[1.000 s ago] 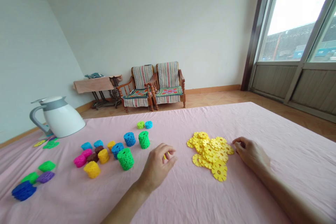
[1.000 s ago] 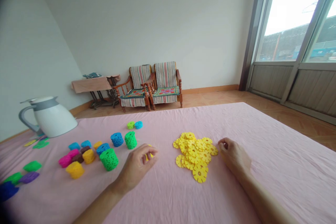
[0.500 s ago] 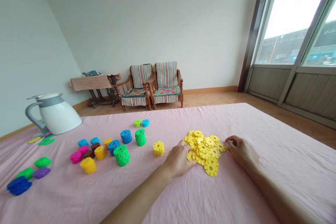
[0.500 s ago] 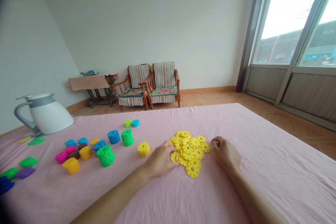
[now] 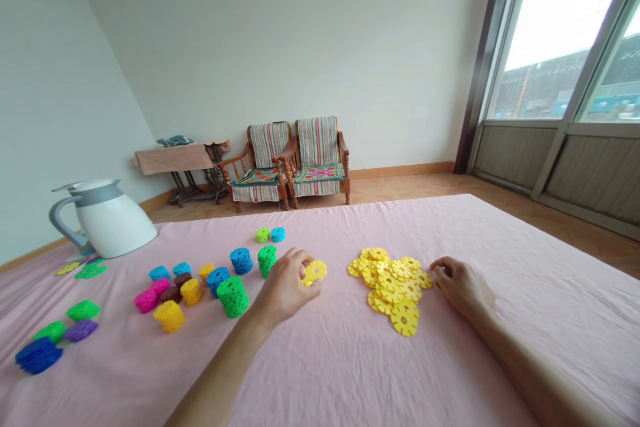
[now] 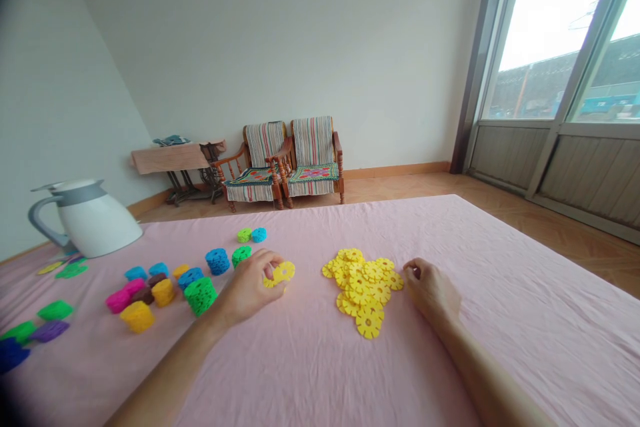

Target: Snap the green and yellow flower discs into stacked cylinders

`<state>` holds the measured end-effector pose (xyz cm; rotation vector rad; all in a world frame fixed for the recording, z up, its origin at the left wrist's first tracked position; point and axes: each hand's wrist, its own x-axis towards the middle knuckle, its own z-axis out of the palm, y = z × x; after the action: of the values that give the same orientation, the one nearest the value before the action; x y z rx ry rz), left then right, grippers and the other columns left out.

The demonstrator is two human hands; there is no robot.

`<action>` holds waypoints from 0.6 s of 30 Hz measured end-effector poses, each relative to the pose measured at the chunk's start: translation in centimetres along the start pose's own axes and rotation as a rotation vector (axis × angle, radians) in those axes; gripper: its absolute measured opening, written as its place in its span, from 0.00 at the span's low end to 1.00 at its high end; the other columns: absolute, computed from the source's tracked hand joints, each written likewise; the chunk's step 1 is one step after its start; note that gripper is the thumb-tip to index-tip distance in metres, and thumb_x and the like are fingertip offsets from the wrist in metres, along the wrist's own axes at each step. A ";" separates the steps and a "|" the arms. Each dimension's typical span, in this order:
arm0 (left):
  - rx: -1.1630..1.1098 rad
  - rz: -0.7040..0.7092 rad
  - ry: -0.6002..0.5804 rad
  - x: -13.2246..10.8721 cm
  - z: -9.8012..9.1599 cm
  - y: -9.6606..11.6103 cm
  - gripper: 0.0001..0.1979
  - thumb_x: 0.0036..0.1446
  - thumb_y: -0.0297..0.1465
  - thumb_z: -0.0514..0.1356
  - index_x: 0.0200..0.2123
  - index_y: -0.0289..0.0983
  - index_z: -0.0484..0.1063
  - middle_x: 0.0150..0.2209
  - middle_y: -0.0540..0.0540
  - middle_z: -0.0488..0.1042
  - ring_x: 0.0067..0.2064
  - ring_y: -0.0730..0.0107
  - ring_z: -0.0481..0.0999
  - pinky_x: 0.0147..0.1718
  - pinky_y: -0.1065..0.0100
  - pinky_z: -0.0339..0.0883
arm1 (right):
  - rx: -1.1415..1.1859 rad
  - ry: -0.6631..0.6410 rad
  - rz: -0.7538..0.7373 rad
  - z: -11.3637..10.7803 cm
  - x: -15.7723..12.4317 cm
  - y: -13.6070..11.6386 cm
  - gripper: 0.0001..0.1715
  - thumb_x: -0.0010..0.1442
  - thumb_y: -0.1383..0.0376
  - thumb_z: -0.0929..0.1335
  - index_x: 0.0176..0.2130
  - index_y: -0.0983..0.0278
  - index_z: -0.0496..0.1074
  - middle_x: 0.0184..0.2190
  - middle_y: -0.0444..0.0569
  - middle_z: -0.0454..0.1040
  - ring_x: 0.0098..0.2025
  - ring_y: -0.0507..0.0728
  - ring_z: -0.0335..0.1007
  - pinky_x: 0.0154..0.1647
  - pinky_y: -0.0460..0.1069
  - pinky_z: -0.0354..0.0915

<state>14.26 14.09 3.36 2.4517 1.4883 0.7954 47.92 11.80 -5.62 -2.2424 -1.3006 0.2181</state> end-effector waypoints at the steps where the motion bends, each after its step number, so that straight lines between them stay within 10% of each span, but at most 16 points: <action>1: 0.011 -0.021 0.014 0.1 -0.6 -0.7 0.11 0.40 0.25 0.59 0.32 0.36 0.69 0.31 0.50 0.68 0.30 0.72 0.67 0.31 0.71 0.60 | 0.004 0.004 -0.008 0.1 0.0 0.1 0.15 0.53 0.58 0.61 0.33 0.56 0.75 0.26 0.45 0.75 0.27 0.55 0.69 0.23 0.46 0.53; 18: 0.135 -0.043 -0.102 0.0 -0.1 -3.9 0.10 0.42 0.29 0.59 0.32 0.36 0.71 0.32 0.49 0.69 0.35 0.68 0.69 0.30 0.71 0.58 | 0.031 0.024 -0.046 0.8 0.5 0.9 0.16 0.53 0.56 0.60 0.32 0.57 0.75 0.26 0.46 0.75 0.27 0.55 0.68 0.24 0.46 0.54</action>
<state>11.14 15.95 1.87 2.5042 1.6000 0.5700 48.56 12.21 -6.72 -2.1802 -1.3257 0.1924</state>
